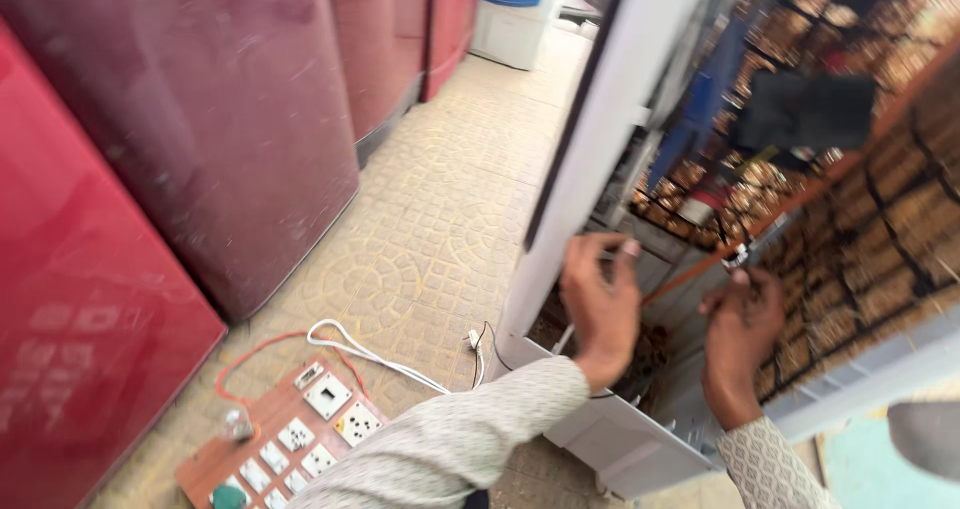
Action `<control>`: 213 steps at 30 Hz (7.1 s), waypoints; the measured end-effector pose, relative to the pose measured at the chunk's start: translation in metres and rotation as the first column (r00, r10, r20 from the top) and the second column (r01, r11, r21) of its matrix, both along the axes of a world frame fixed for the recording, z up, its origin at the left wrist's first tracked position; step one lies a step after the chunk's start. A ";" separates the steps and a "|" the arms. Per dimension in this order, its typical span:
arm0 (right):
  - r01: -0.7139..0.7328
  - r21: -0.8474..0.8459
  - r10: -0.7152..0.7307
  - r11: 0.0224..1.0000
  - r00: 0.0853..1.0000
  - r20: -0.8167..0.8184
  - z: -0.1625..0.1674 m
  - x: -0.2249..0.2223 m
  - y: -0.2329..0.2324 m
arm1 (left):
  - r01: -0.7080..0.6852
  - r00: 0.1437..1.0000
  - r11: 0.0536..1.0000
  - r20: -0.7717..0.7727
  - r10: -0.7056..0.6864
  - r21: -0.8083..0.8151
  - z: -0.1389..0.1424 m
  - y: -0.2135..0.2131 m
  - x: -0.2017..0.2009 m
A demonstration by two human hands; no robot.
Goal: The person repairs the wiring inside an evaporative air cooler. They route and connect electrical wires inside the open cabinet, join a plug and cord to the internal wiring, then steady the cooler body while reaching into the upper section to adjust the pump and internal components.
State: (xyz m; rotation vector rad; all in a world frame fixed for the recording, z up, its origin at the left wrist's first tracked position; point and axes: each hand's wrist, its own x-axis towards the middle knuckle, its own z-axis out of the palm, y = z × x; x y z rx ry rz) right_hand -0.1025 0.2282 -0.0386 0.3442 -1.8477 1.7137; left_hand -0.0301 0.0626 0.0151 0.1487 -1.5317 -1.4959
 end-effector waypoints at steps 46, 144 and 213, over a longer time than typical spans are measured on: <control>-0.034 0.014 0.033 0.999 0.997 0.071 0.024 0.022 -0.017 | 0.152 0.982 0.946 0.065 -0.178 0.285 -0.013 0.024 -0.026; 0.003 0.065 -0.012 0.998 0.992 0.126 0.030 0.025 -0.014 | 0.218 0.964 0.918 0.071 -0.255 0.332 -0.021 0.023 -0.037; 0.043 0.092 -0.036 0.995 0.997 -0.075 0.014 0.002 0.003 | 0.244 0.962 0.918 0.042 -0.269 0.312 -0.026 0.021 -0.041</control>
